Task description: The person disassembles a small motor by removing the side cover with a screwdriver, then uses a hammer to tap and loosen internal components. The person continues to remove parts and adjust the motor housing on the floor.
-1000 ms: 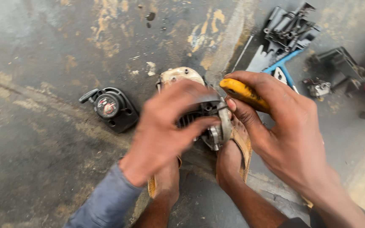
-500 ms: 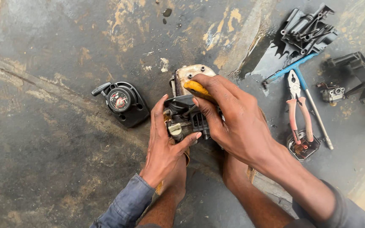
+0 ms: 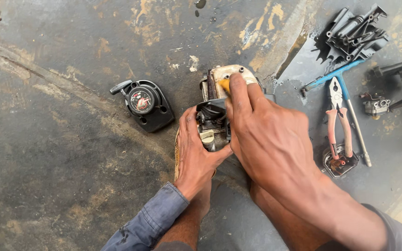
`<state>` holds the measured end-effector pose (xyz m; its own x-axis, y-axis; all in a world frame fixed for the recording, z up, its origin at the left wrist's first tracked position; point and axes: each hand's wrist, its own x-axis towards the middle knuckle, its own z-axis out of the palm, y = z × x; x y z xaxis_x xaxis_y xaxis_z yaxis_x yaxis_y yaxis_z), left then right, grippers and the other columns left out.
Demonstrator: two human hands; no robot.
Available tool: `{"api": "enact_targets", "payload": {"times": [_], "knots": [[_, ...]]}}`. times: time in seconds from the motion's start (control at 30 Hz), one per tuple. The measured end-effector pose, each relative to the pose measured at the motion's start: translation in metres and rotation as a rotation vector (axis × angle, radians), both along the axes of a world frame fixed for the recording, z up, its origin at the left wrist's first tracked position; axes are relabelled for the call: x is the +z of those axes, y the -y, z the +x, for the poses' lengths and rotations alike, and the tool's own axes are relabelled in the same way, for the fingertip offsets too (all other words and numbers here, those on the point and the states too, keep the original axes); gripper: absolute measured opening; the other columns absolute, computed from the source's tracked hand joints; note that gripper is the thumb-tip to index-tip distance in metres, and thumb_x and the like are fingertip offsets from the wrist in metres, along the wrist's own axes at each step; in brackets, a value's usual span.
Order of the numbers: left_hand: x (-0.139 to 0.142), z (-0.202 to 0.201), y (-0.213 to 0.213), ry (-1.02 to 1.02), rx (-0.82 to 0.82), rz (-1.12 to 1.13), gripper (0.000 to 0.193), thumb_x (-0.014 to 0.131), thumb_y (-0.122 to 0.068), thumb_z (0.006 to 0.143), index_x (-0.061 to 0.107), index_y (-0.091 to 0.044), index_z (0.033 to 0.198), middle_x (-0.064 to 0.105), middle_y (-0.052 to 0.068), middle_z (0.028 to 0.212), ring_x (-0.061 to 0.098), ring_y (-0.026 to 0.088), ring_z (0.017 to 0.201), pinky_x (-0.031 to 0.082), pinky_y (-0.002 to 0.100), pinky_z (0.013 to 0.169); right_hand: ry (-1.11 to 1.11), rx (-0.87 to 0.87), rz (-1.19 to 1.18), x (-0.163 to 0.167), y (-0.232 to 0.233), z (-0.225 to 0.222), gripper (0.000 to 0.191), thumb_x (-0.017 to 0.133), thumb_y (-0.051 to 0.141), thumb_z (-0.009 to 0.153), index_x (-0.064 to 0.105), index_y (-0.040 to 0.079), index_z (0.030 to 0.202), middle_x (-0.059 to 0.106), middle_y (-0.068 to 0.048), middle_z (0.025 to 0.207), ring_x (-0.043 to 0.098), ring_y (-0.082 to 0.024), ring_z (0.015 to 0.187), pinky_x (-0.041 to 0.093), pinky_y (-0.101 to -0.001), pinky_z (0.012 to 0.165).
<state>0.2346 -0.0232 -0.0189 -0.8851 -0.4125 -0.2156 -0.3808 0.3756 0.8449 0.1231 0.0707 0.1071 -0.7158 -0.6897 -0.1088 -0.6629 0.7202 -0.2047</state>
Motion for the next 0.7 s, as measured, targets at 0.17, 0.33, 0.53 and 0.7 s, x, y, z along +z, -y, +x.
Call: {"api": "enact_targets", "payload": {"times": [0.17, 0.33, 0.53, 0.7], "knots": [[-0.012, 0.008, 0.0, 0.034, 0.045, 0.062, 0.1, 0.086, -0.034, 0.071, 0.034, -0.002, 0.15, 0.041, 0.022, 0.145, 0.044, 0.039, 0.138, 0.037, 0.05, 0.113, -0.051, 0.075, 0.41, 0.001, 0.021, 0.013, 0.058, 0.054, 0.011, 0.097, 0.041, -0.007, 0.151, 0.066, -0.011, 0.081, 0.064, -0.02, 0.045, 0.049, -0.0364, 0.034], [-0.023, 0.013, -0.002, 0.042, 0.074, 0.161, 0.101, 0.085, -0.037, 0.075, 0.03, -0.001, 0.152, 0.039, 0.021, 0.147, 0.042, 0.039, 0.141, 0.036, 0.048, 0.116, -0.286, 0.077, 0.261, -0.007, 0.035, 0.02, 0.042, 0.056, 0.011, 0.094, 0.051, -0.007, 0.132, 0.062, -0.011, 0.083, 0.066, -0.02, 0.062, 0.049, -0.0342, 0.048], [-0.027, 0.016, -0.004, -0.002, 0.096, 0.129, 0.099, 0.086, -0.034, 0.075, 0.032, -0.002, 0.152, 0.041, 0.02, 0.148, 0.043, 0.039, 0.141, 0.037, 0.048, 0.116, -0.378, 0.062, 0.336, -0.018, 0.052, 0.016, 0.021, 0.059, 0.008, 0.09, 0.059, -0.004, 0.106, 0.059, -0.005, 0.065, 0.061, -0.011, 0.046, 0.045, -0.0271, 0.035], [-0.027, 0.016, -0.003, 0.035, 0.056, 0.186, 0.103, 0.086, -0.034, 0.068, 0.031, -0.002, 0.149, 0.038, 0.02, 0.147, 0.044, 0.038, 0.138, 0.039, 0.047, 0.112, -0.342, 0.035, 0.233, -0.02, 0.05, 0.011, 0.019, 0.063, 0.008, 0.09, 0.06, -0.002, 0.106, 0.063, -0.009, 0.066, 0.064, -0.015, 0.045, 0.047, -0.029, 0.034]]}}
